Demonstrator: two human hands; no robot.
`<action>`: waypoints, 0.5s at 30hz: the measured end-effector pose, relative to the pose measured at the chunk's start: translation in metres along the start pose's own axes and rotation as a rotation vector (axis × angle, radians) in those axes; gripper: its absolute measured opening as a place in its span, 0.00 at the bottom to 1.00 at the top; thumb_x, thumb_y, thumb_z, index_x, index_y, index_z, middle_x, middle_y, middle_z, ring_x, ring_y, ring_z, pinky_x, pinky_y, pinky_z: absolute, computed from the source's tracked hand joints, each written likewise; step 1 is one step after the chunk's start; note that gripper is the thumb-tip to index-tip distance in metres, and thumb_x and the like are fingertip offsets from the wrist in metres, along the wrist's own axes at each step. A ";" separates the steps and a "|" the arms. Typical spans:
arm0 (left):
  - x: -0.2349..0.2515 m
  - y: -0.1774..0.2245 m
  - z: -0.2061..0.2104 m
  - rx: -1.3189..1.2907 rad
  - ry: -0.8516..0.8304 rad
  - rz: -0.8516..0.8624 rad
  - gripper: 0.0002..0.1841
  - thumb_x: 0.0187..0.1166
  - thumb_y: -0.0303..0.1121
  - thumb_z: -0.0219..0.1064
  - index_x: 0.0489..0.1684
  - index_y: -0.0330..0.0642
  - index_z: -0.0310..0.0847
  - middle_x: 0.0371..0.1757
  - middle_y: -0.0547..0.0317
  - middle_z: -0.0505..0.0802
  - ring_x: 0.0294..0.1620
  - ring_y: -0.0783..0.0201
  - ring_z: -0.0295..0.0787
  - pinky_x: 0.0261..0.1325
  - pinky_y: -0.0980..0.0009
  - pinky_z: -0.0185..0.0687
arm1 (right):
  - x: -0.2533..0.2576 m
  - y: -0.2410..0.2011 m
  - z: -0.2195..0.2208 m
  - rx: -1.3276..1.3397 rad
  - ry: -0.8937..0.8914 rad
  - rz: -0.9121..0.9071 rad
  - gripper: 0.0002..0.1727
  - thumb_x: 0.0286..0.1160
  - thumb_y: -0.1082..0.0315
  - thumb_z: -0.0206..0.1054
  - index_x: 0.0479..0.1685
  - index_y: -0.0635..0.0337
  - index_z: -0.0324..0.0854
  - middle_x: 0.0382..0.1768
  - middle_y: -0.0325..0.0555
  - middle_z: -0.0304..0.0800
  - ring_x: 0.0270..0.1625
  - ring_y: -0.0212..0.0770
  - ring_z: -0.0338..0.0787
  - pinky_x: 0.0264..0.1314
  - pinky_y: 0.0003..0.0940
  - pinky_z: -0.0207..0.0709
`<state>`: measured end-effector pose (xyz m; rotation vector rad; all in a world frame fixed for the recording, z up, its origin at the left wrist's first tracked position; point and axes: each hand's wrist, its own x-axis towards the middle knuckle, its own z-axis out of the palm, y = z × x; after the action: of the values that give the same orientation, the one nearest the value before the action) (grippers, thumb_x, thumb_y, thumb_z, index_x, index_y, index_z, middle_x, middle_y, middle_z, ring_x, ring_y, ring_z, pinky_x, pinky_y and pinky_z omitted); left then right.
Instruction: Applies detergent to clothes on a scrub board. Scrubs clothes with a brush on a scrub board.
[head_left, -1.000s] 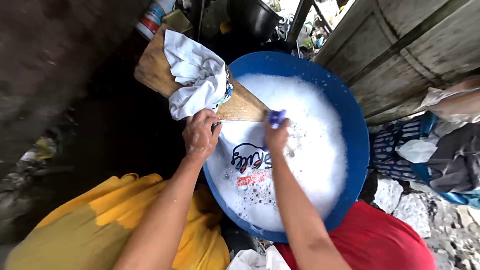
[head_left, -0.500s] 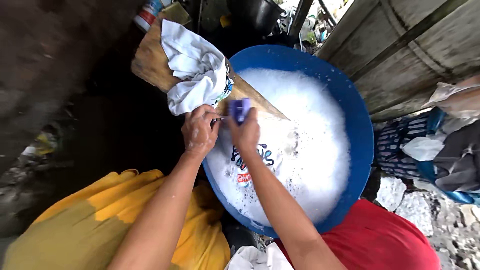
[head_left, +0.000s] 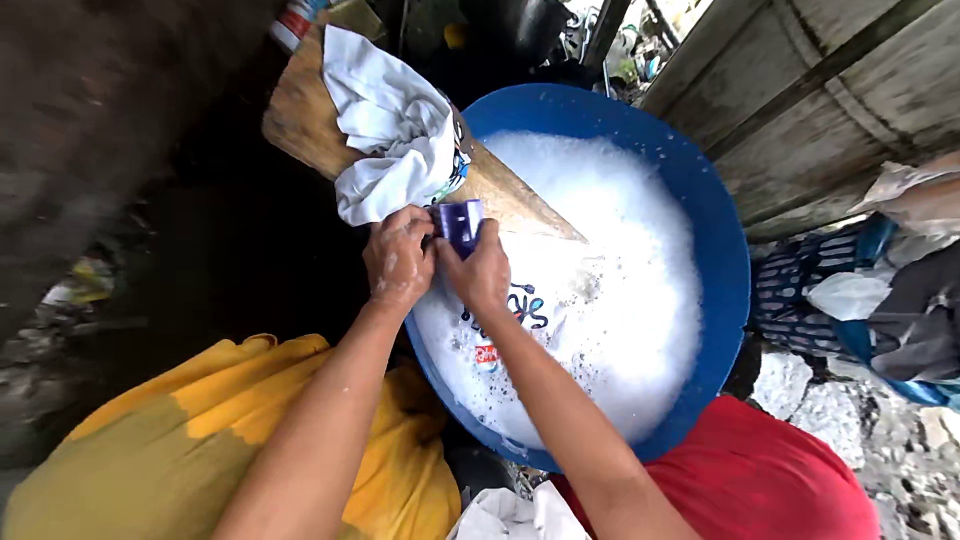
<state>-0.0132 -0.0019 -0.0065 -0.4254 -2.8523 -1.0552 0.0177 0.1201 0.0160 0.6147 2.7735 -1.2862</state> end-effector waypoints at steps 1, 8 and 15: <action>0.000 0.000 0.000 -0.007 0.003 0.010 0.11 0.80 0.28 0.66 0.50 0.30 0.90 0.65 0.36 0.89 0.70 0.33 0.81 0.70 0.35 0.70 | 0.004 0.014 -0.011 -0.024 -0.006 0.000 0.35 0.74 0.52 0.76 0.71 0.69 0.73 0.55 0.67 0.89 0.56 0.65 0.91 0.56 0.65 0.83; 0.001 0.000 -0.001 -0.013 0.011 0.023 0.11 0.81 0.31 0.67 0.49 0.33 0.91 0.67 0.39 0.88 0.72 0.34 0.79 0.70 0.37 0.71 | 0.054 0.142 -0.115 -0.085 0.072 0.346 0.42 0.71 0.56 0.79 0.81 0.68 0.65 0.66 0.75 0.82 0.68 0.73 0.84 0.69 0.71 0.75; 0.003 -0.001 -0.002 -0.009 -0.026 0.004 0.11 0.82 0.31 0.66 0.50 0.34 0.91 0.67 0.41 0.89 0.72 0.36 0.80 0.73 0.38 0.70 | -0.043 0.114 -0.052 -0.224 -0.945 -0.122 0.34 0.61 0.70 0.83 0.71 0.71 0.77 0.61 0.69 0.87 0.65 0.64 0.86 0.70 0.66 0.75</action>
<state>-0.0160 -0.0032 -0.0056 -0.4490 -2.8692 -1.0700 0.1054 0.2099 -0.0246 -0.1672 2.1027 -0.9027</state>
